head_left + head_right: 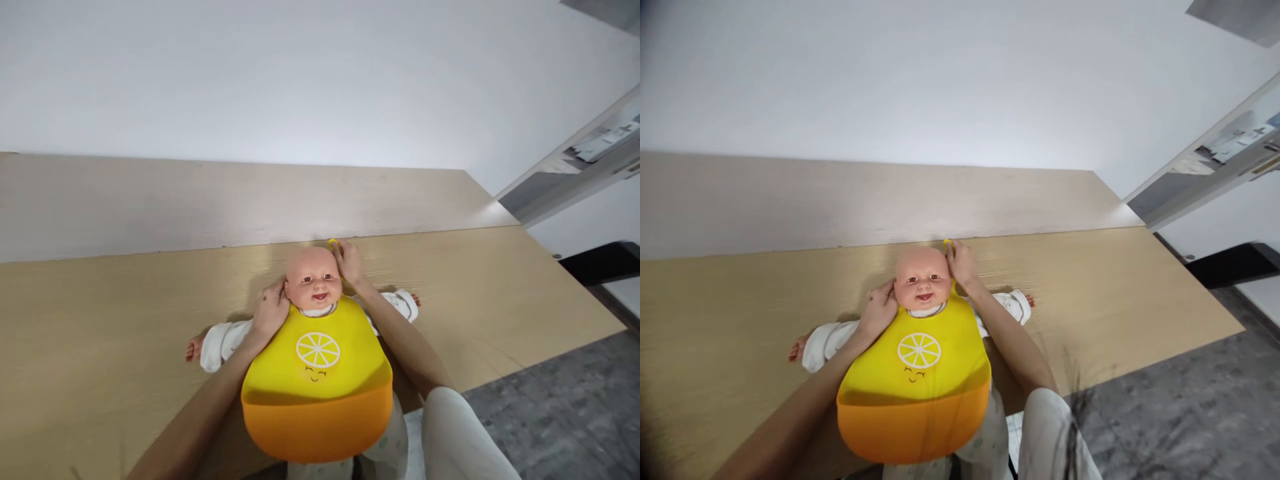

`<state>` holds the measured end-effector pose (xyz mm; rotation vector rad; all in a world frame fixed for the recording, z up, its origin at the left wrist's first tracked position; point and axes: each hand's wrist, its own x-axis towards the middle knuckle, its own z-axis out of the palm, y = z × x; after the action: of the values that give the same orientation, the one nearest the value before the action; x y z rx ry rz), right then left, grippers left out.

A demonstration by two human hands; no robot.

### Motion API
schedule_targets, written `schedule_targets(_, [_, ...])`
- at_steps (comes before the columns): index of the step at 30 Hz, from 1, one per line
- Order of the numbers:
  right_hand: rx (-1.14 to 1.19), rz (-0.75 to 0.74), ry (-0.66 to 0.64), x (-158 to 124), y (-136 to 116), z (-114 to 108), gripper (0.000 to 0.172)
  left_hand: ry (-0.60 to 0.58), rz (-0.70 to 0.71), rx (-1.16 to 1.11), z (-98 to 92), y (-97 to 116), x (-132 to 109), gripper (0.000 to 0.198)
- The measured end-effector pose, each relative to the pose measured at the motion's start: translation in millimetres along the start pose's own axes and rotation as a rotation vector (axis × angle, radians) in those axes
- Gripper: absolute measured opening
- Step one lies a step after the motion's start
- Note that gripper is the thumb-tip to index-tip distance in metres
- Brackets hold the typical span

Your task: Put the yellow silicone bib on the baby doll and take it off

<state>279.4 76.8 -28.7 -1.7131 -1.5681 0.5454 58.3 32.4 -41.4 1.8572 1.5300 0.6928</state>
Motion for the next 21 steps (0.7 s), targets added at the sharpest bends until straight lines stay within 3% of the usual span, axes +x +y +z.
schedule_targets(9, [-0.127, 0.059, -0.066, 4, -2, 4, 0.030, -0.044, -0.037, 0.028, -8.9, -1, 6, 0.015])
schedule_targets(16, [-0.233, 0.059, -0.093, 1, -6, 1, 0.038, -0.073, -0.055, 0.055, -13.2, 10, 4, 0.017])
schedule_targets(21, [-0.310, 0.072, -0.161, 5, -7, -8, 0.033, -0.089, 0.008, 0.002, -16.1, 1, 14, 0.021])
